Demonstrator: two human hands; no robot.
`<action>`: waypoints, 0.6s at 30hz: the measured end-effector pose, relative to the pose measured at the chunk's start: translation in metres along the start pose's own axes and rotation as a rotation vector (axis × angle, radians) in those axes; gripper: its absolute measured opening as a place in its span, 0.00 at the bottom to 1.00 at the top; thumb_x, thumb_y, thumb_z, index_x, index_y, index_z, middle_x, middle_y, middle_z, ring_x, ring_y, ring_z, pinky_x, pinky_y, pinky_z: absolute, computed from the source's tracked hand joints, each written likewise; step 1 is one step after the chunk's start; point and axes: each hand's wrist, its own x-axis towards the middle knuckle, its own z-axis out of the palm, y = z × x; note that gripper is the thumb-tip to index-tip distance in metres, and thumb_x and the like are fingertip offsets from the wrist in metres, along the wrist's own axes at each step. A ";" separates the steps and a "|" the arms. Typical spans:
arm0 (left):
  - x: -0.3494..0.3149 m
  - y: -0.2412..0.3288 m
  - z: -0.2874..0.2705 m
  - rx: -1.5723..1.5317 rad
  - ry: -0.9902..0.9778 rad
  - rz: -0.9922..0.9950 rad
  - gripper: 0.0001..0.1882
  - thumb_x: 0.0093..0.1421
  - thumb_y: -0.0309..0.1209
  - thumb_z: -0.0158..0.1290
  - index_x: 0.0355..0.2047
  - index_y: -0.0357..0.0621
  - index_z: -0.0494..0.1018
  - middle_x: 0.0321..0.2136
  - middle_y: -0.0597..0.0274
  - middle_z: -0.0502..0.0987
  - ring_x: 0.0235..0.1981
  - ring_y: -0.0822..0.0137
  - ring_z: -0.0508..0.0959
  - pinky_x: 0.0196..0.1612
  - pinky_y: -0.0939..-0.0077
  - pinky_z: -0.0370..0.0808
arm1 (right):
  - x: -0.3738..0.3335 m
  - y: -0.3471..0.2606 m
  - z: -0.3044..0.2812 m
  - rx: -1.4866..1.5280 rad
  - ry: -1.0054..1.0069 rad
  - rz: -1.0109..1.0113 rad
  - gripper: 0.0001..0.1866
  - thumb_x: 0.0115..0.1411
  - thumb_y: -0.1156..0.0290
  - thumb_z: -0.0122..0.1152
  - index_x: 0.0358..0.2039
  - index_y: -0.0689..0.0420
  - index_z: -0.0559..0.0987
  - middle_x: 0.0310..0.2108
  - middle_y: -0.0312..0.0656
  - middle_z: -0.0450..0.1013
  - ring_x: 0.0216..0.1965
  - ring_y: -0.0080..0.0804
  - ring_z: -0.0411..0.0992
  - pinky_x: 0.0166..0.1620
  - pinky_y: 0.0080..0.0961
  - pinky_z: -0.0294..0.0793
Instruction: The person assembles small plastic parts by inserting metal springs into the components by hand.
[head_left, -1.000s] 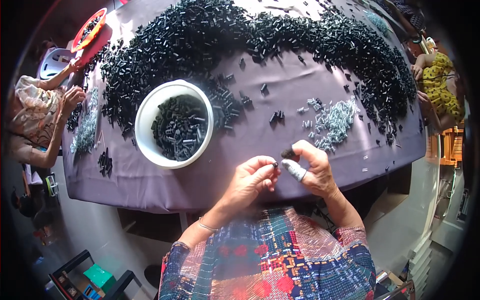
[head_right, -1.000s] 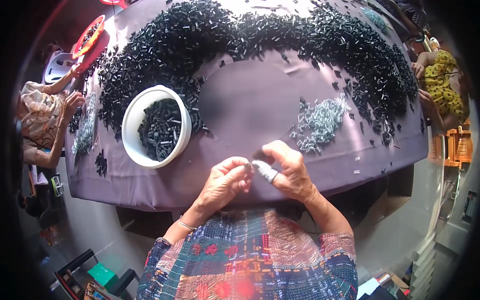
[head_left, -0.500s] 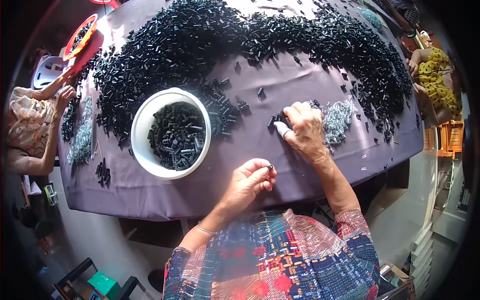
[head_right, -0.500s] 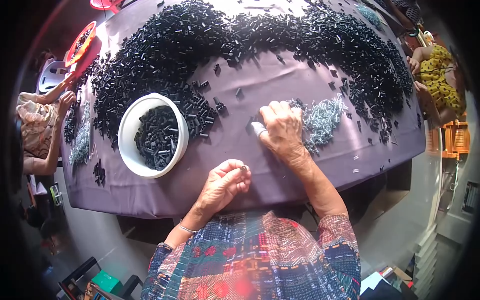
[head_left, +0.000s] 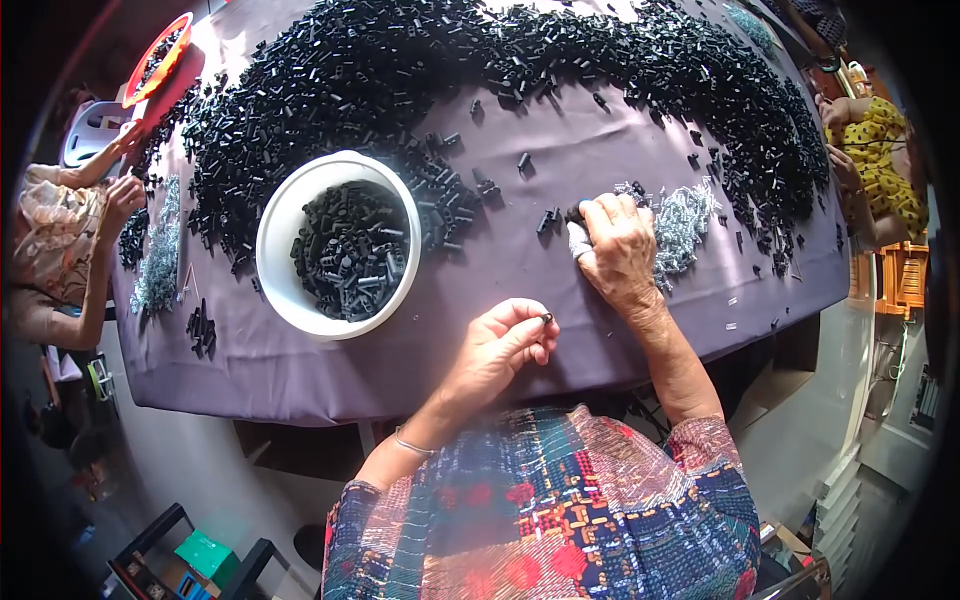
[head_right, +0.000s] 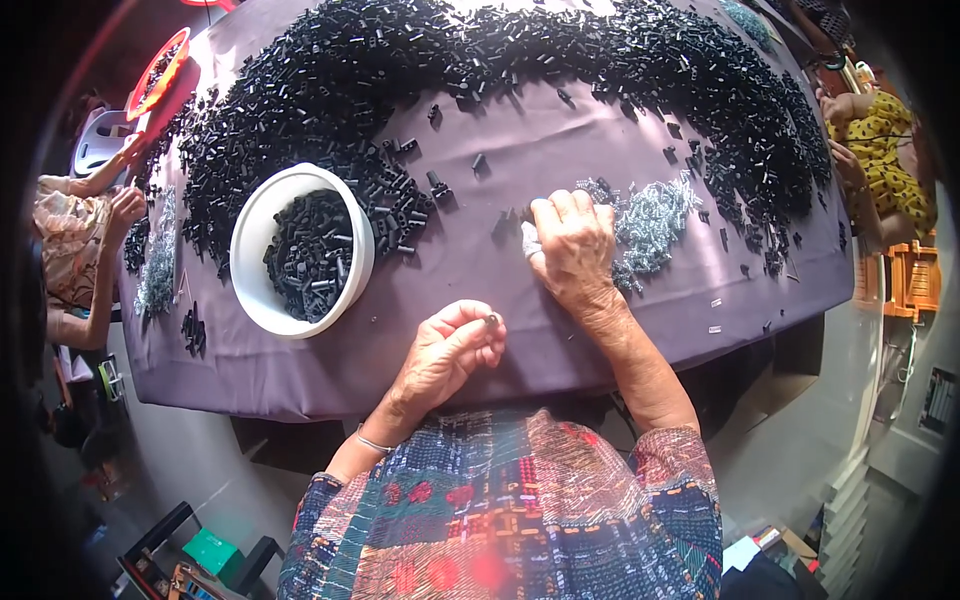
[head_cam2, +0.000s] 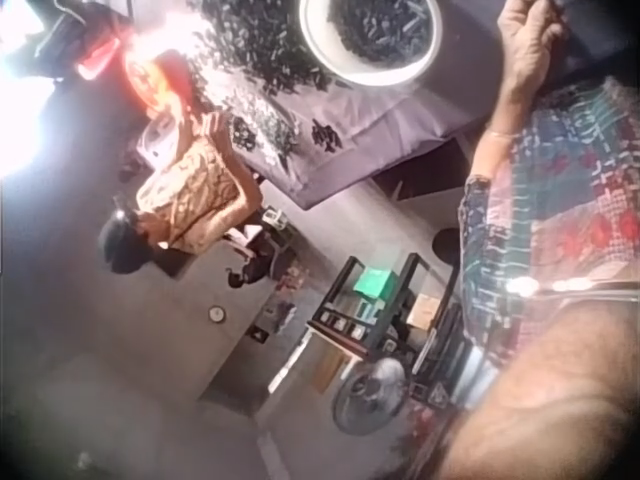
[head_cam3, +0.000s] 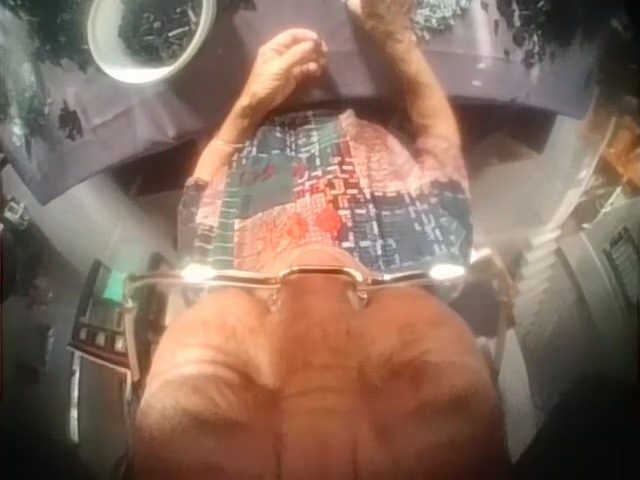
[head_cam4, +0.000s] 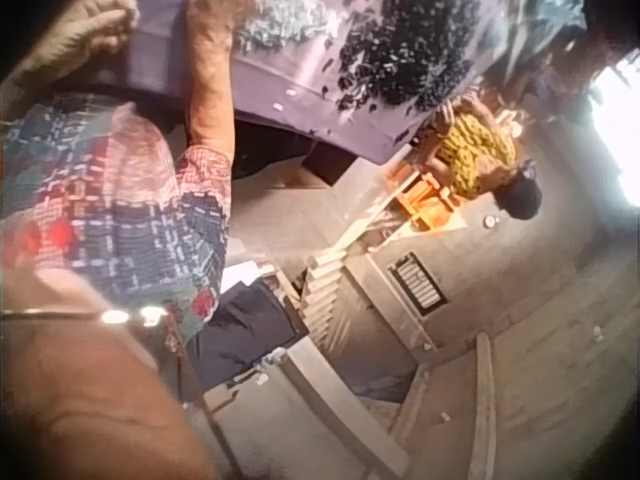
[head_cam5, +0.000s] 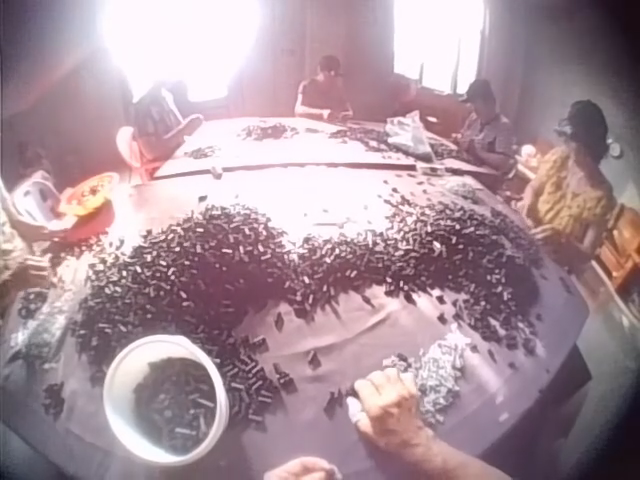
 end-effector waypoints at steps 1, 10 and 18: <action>0.000 0.000 0.000 0.001 0.000 0.001 0.06 0.62 0.26 0.52 0.39 0.39 0.71 0.34 0.59 0.76 0.33 0.71 0.75 0.35 0.79 0.74 | -0.001 0.001 0.001 0.016 0.014 -0.004 0.10 0.46 0.71 0.63 0.30 0.55 0.75 0.29 0.37 0.69 0.35 0.37 0.68 0.38 0.34 0.64; -0.005 0.003 0.005 0.080 0.073 0.086 0.07 0.64 0.27 0.49 0.40 0.37 0.70 0.33 0.59 0.76 0.31 0.73 0.74 0.34 0.82 0.73 | -0.022 -0.005 -0.025 0.719 -0.016 0.106 0.15 0.45 0.80 0.64 0.37 0.62 0.75 0.30 0.44 0.74 0.30 0.37 0.74 0.36 0.29 0.73; -0.010 0.009 0.012 0.175 0.087 0.148 0.08 0.63 0.27 0.50 0.41 0.36 0.70 0.33 0.59 0.77 0.30 0.74 0.74 0.35 0.83 0.72 | -0.050 -0.018 -0.040 1.422 -0.211 0.348 0.14 0.49 0.89 0.59 0.38 0.66 0.75 0.36 0.40 0.74 0.38 0.25 0.73 0.44 0.22 0.73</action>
